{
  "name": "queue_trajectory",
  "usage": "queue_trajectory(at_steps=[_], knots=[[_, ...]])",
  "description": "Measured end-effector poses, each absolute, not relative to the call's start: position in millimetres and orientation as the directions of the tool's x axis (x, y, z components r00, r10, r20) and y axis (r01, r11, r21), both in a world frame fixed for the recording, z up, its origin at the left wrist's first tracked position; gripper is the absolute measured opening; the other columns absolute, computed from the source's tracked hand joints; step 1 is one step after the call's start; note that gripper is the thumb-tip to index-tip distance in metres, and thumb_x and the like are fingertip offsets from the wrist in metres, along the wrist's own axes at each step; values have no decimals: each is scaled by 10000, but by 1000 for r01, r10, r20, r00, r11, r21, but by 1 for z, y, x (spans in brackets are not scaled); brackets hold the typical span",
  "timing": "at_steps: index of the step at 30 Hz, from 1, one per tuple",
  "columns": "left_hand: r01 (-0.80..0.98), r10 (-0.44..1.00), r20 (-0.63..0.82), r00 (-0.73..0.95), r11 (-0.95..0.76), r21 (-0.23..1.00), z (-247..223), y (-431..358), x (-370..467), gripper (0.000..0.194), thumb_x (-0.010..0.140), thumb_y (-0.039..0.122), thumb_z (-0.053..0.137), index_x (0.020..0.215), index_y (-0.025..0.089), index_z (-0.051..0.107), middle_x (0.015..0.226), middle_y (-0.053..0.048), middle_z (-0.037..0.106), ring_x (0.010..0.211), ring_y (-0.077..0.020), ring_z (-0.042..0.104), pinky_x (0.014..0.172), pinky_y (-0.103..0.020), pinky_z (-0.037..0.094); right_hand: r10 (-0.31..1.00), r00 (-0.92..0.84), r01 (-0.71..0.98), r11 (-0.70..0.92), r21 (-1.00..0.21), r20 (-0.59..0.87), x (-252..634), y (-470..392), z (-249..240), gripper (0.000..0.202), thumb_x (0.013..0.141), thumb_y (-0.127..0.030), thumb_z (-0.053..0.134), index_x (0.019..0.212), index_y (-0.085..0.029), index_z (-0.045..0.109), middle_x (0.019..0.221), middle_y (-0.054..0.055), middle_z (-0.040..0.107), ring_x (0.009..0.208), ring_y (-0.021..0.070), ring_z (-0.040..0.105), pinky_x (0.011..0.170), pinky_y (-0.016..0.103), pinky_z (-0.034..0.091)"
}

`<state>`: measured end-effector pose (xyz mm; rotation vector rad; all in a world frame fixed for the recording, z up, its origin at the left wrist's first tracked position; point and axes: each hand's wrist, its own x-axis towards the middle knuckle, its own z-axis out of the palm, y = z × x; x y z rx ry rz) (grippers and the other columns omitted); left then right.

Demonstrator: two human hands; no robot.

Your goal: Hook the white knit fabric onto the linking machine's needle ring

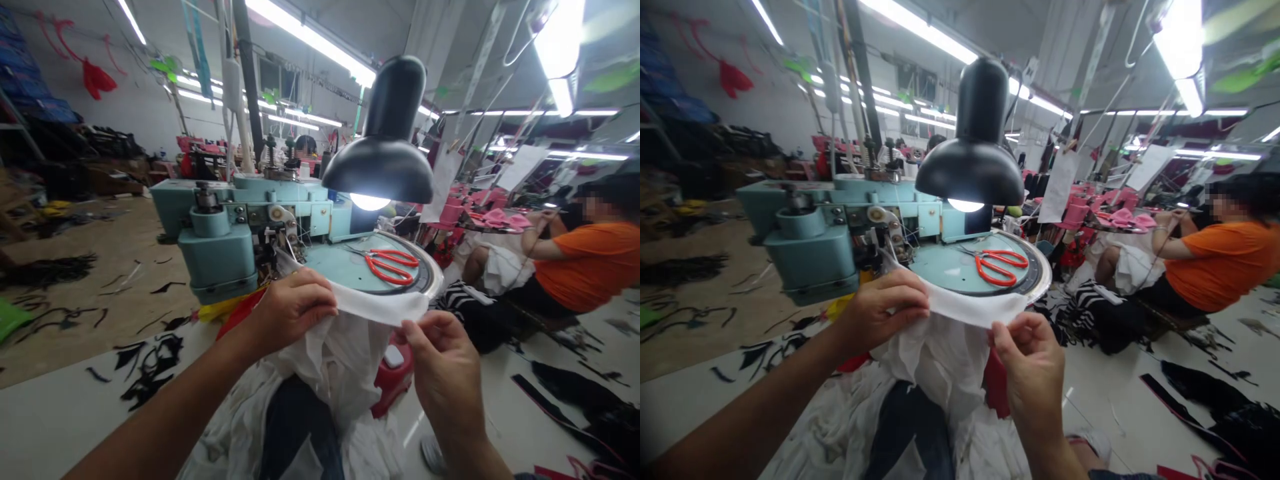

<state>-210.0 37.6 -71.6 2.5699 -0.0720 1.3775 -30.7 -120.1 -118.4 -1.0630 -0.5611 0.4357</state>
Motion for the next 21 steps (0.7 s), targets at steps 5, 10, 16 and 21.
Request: queue_trajectory(at_steps=[5,10,16,21], knots=[[-104,27,824,566,-989,104,-74,37,-211,72,844,173,712,912,167,692,912,-70,693,891,-181,632,829,-327,543,679,734,-353,347,-869,-27,-32,-107,-112,428,581,-456,902,742,-145,656,556,8,681,450,85,586,453,155,490],[-109,53,805,591,-983,145,-71,36,-211,49,859,172,698,907,166,688,912,-69,689,900,-173,626,828,-317,544,759,650,-395,283,-874,-48,-25,-115,-105,365,528,-387,934,611,-135,684,505,8,647,433,66,544,416,131,440],[-89,-9,835,550,-995,48,-73,35,-209,84,832,121,711,905,155,687,895,-67,697,884,-175,637,826,-319,551,733,678,-287,327,-900,50,-21,-121,-112,324,585,-410,903,610,-155,705,524,12,642,474,87,554,443,157,452],[-75,-4,823,568,-996,47,-70,32,-208,68,830,176,731,873,153,685,866,-59,690,850,-167,636,798,-298,553,756,646,-288,369,-884,104,-21,-119,-115,295,633,-392,877,591,-165,693,523,4,619,503,94,543,462,164,443]])
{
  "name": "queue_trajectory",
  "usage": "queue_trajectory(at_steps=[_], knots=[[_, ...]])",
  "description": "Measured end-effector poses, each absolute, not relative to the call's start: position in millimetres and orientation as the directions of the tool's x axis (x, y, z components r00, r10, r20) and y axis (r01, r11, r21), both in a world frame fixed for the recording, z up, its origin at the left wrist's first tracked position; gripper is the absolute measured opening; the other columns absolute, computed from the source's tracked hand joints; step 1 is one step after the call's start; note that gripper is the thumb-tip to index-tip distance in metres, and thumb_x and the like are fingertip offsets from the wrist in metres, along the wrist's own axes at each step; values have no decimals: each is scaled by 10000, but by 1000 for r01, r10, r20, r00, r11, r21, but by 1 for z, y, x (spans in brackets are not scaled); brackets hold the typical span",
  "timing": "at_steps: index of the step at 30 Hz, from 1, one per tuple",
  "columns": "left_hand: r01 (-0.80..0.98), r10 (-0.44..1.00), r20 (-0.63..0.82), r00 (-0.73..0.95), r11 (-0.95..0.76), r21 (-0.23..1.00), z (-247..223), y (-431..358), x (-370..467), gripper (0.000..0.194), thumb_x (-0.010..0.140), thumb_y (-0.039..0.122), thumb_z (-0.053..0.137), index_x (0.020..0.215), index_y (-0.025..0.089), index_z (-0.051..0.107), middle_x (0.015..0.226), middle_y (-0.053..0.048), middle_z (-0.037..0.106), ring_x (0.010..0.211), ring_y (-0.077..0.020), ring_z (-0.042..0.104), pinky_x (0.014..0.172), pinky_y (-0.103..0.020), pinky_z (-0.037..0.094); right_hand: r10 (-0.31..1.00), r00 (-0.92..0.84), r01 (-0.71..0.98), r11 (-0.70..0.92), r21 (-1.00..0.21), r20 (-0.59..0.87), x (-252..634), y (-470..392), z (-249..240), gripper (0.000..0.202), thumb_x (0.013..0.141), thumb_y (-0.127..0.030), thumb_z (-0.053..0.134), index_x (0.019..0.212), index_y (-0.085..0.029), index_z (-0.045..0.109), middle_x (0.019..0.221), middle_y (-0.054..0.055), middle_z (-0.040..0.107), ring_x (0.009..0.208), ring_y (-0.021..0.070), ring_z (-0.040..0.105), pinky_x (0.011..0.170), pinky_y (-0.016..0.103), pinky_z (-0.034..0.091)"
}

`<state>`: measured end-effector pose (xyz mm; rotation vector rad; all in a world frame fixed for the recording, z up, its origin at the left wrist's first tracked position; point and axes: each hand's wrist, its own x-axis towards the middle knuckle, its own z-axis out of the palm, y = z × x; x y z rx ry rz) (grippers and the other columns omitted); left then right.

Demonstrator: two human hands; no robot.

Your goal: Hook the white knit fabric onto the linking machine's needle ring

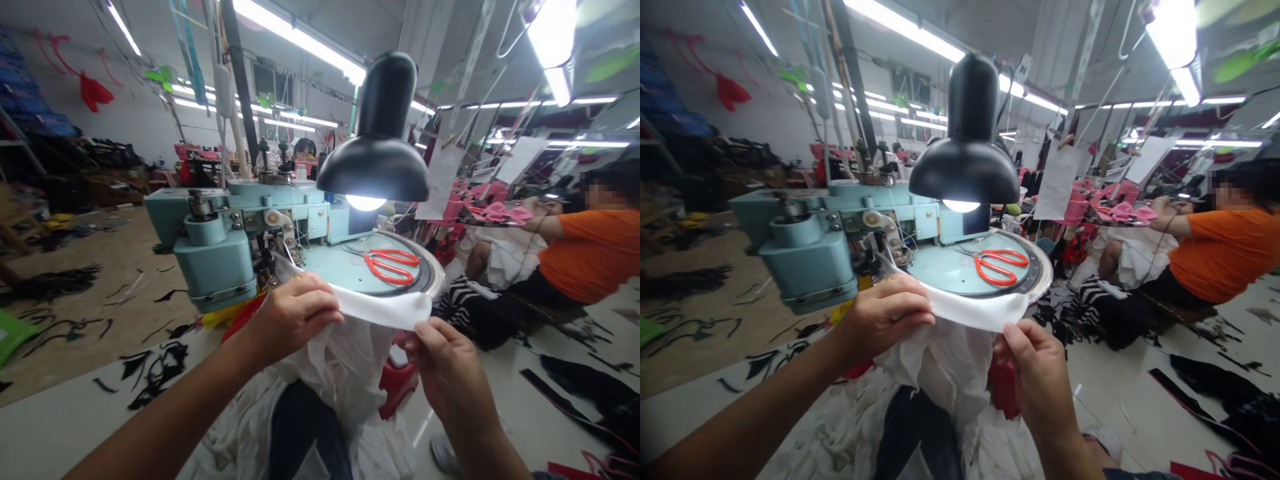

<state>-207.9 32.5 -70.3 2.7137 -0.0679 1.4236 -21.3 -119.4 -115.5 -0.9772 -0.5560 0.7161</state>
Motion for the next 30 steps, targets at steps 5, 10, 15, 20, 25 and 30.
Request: queue_trajectory(at_steps=[5,10,15,20,25,30], knots=[[-11,-60,818,572,-998,-66,-68,29,-206,62,849,163,706,908,156,686,880,-64,696,854,-172,631,795,-306,551,749,654,-293,379,-878,105,-21,-117,-118,297,637,-397,879,596,-164,700,524,-1,618,490,81,518,484,164,443],[-52,6,824,567,-998,43,-66,27,-202,77,827,171,738,853,159,667,831,-41,678,827,-157,623,800,-291,548,770,617,-306,427,-851,165,-19,-115,-123,277,689,-367,853,594,-173,680,527,-18,589,515,84,509,511,170,436],[-64,-43,822,567,-998,-8,-63,25,-200,118,814,203,758,886,149,681,852,-52,685,833,-164,619,786,-297,547,779,617,-350,397,-848,110,-18,-113,-126,262,703,-372,843,631,-174,687,553,-17,593,518,82,492,507,174,421],[-56,30,834,550,-996,73,-66,26,-199,105,807,181,764,852,158,671,834,-39,677,821,-150,634,777,-272,552,791,591,-326,416,-849,160,-15,-113,-125,310,719,-389,827,585,-170,652,541,-14,567,538,94,492,504,181,413],[-62,-66,849,524,-997,-39,-69,27,-198,169,787,204,785,917,165,684,851,-45,701,827,-169,640,798,-310,555,794,604,-386,362,-848,64,-17,-110,-122,308,695,-395,845,606,-167,659,547,-15,575,513,81,464,482,178,388],[-61,20,859,512,-996,59,-70,19,-194,105,808,135,753,869,160,671,818,-34,676,785,-145,620,769,-289,536,810,586,-422,304,-854,-1,-17,-107,-120,332,629,-414,884,635,-147,687,541,-4,602,485,69,473,457,165,372]])
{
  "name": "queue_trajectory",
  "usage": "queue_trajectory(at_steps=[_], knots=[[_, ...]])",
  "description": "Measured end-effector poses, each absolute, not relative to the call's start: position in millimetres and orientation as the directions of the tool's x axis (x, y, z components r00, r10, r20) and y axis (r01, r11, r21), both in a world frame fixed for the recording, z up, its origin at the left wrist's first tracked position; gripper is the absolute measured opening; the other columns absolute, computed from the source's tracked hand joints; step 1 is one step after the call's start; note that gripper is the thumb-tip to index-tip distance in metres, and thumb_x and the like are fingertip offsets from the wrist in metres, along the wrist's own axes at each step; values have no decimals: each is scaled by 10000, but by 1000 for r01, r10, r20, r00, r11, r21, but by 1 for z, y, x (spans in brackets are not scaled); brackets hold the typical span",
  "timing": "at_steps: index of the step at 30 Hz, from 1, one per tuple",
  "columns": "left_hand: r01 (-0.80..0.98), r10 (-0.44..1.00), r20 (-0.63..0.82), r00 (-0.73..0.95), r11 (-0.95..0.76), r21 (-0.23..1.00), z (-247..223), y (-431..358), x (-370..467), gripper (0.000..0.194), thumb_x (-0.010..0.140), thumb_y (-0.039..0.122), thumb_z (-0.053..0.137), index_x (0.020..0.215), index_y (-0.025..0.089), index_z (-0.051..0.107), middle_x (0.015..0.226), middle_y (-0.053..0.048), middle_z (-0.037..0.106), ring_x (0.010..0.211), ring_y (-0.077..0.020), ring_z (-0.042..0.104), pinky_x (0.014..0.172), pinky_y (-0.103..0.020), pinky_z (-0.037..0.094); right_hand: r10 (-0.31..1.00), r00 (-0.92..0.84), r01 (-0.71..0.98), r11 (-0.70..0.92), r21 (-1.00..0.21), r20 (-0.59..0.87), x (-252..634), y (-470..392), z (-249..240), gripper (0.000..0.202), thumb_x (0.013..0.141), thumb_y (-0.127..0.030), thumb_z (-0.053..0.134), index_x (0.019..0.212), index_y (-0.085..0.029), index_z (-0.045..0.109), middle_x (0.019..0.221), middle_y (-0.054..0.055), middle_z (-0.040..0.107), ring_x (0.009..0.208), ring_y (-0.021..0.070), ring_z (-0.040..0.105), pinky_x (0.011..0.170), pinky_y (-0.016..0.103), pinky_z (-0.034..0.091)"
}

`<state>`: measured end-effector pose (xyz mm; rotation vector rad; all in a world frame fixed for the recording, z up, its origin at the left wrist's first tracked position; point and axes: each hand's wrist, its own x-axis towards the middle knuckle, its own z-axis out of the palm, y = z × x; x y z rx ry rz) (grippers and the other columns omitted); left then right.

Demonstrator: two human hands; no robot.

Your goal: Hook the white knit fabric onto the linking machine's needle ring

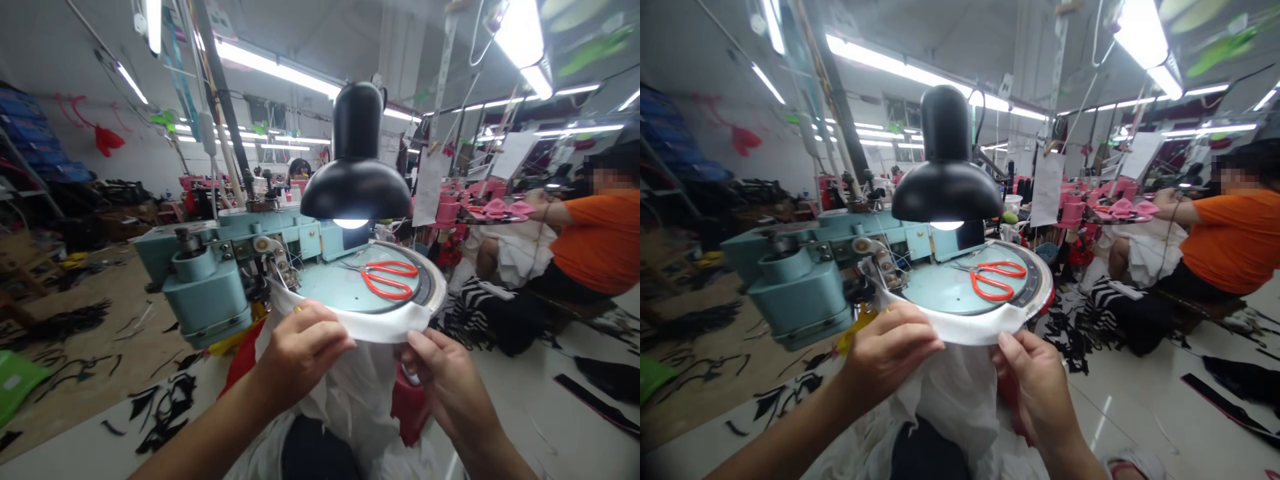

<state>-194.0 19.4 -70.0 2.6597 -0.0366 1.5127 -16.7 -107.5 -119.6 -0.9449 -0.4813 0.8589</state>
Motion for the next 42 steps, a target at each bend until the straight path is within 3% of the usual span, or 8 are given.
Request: queue_trajectory(at_steps=[7,10,13,18,22,28,33,42], knots=[[-76,51,803,594,-990,119,-64,18,-195,102,814,151,751,889,155,681,852,-46,677,835,-148,625,794,-267,536,809,588,-457,347,-819,14,-14,-115,-114,297,636,-360,892,616,-156,676,526,-13,608,463,61,489,454,151,394],[-42,27,818,574,-997,63,-63,17,-194,93,826,87,714,884,150,678,848,-48,672,815,-141,616,776,-263,533,809,587,-443,345,-827,23,-11,-117,-117,294,669,-377,868,617,-155,682,535,-3,616,471,69,499,461,161,409],[-32,-19,806,592,-999,0,-61,16,-192,104,823,132,736,914,147,686,856,-52,678,823,-152,617,798,-284,531,811,585,-420,323,-848,19,-9,-114,-119,329,675,-412,855,600,-148,673,546,9,621,472,78,508,458,173,415],[-14,72,800,596,-995,100,-60,11,-189,62,825,148,735,858,162,684,834,-39,674,792,-142,624,761,-261,540,809,588,-412,282,-866,-16,-8,-110,-117,344,625,-428,879,634,-138,694,545,10,626,459,73,506,443,163,404],[-9,84,810,581,-994,110,-62,11,-189,76,816,137,740,858,173,687,836,-36,672,786,-140,628,751,-257,547,781,623,-371,349,-860,49,-3,-114,-115,308,639,-400,875,643,-150,695,522,-9,606,463,72,506,454,161,417],[-9,60,806,589,-997,81,-62,14,-193,94,811,123,742,874,159,683,854,-44,666,801,-142,622,777,-258,541,777,625,-421,253,-871,-76,-2,-108,-110,464,627,-566,835,603,-125,692,471,25,617,368,83,495,369,180,390],[-7,73,794,603,-995,98,-62,14,-196,106,821,121,732,912,158,692,887,-50,666,840,-148,629,806,-258,536,783,617,-457,276,-845,-77,-3,-105,-105,392,587,-454,895,580,-140,661,477,1,613,378,69,482,373,169,397],[-5,106,794,599,-991,136,-62,13,-193,90,831,121,717,895,180,693,873,-41,671,824,-146,631,781,-262,545,813,576,-516,285,-808,-81,-2,-110,-107,379,566,-403,917,585,-133,651,457,-11,590,386,53,460,383,142,367]])
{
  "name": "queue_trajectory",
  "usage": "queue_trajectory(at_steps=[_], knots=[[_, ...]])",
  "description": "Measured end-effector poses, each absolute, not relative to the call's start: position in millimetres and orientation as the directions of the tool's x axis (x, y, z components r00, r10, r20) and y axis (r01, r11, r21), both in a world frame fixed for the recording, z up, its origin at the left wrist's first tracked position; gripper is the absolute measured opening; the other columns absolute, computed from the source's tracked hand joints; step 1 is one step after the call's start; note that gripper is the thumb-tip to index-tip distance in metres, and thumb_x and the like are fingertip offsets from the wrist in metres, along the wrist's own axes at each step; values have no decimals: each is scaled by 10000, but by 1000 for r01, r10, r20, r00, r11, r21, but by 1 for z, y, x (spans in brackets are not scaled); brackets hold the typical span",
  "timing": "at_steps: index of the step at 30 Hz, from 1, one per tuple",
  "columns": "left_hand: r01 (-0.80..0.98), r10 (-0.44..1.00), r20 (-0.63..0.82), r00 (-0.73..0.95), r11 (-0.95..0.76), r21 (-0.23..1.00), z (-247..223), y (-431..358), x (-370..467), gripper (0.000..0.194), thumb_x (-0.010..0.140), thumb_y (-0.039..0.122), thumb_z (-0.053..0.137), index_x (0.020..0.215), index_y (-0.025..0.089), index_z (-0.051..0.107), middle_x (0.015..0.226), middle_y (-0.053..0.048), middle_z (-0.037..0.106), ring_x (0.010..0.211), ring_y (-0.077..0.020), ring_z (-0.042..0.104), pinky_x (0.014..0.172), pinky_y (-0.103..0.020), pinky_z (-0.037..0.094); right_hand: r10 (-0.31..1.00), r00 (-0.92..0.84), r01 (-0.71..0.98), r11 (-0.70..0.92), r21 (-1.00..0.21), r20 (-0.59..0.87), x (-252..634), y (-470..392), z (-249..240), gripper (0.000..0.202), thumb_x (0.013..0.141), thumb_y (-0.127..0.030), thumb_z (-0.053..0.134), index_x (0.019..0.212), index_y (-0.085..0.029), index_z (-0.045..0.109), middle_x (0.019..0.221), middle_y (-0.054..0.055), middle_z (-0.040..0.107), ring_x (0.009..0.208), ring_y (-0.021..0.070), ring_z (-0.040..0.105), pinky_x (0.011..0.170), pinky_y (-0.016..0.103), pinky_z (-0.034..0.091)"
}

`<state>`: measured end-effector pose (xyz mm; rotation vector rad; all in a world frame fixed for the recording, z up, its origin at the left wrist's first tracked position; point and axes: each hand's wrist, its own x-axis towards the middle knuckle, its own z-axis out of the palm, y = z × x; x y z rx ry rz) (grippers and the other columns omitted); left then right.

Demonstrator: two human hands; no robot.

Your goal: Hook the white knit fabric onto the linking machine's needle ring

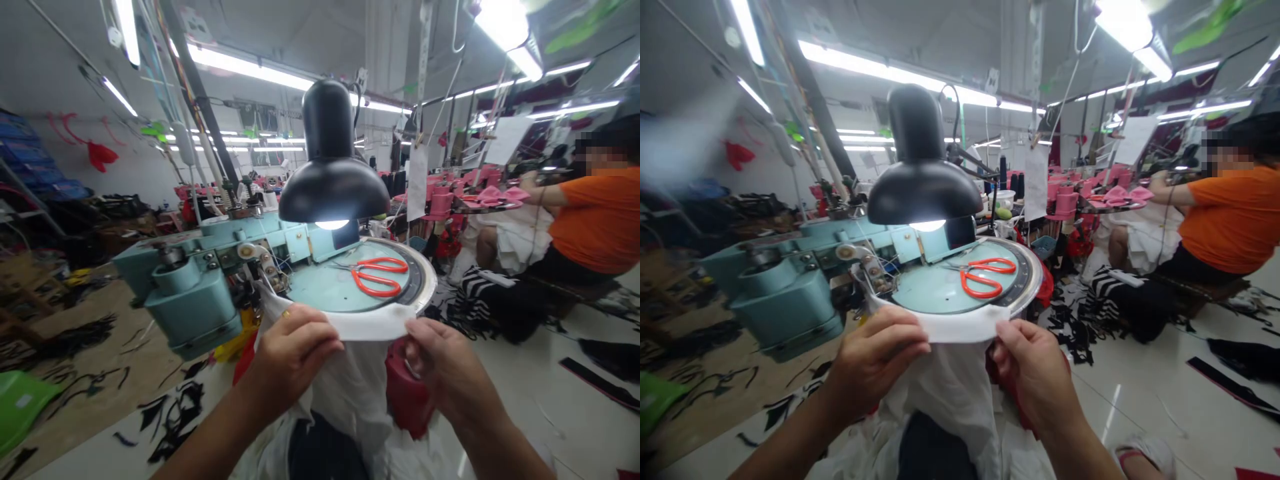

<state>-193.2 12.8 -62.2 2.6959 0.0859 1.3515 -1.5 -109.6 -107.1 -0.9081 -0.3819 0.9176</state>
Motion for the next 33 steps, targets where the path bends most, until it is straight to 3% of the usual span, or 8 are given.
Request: queue_trajectory(at_steps=[5,8,10,15,20,23,28,33], knots=[[-2,48,825,563,-998,59,-65,11,-191,133,809,71,729,895,153,670,868,-45,663,817,-144,616,793,-277,532,821,567,-558,319,-766,-71,1,-113,-112,365,595,-379,910,572,-137,637,475,-19,580,416,49,463,410,132,394],[-13,-2,831,556,-1000,6,-66,9,-188,142,814,122,746,926,154,665,850,-38,663,798,-148,609,788,-295,523,820,570,-555,327,-765,-63,0,-113,-111,350,607,-376,904,583,-140,647,490,-15,590,425,56,472,418,141,409],[-24,6,827,562,-999,24,-66,8,-185,131,816,159,754,909,160,661,841,-34,659,782,-146,603,776,-296,522,818,571,-568,336,-752,-65,-1,-112,-110,335,596,-367,909,605,-143,660,487,-22,584,425,57,468,419,142,411],[22,8,817,576,-1000,-6,-67,5,-183,134,825,76,716,914,154,653,859,-43,651,808,-146,593,789,-288,518,787,610,-564,349,-749,-92,-4,-110,-108,351,555,-366,928,596,-144,660,477,-23,581,417,55,463,396,134,390],[-12,37,810,585,-998,54,-65,7,-185,110,813,118,747,881,147,665,858,-42,649,810,-137,597,787,-265,520,790,609,-575,373,-728,-77,-6,-108,-108,356,555,-364,928,589,-149,647,468,-35,562,421,47,457,403,121,381],[23,15,826,563,-1000,3,-66,8,-186,147,805,56,730,901,146,663,867,-44,654,818,-143,599,796,-281,521,792,606,-560,365,-744,-68,-6,-107,-109,360,575,-379,918,584,-148,642,472,-31,565,421,47,450,401,126,374],[-17,29,827,561,-999,47,-66,9,-185,128,793,138,771,874,140,672,844,-45,653,786,-141,597,760,-277,527,807,590,-540,366,-758,-31,-8,-107,-111,376,597,-396,903,569,-149,621,470,-34,547,432,49,438,420,137,368],[18,-10,834,552,-1000,-24,-64,8,-183,123,810,114,747,902,149,673,832,-39,662,780,-145,599,763,-292,530,814,580,-542,348,-765,-41,-9,-107,-113,386,588,-420,905,575,-148,632,483,-27,563,432,51,440,418,144,359]])
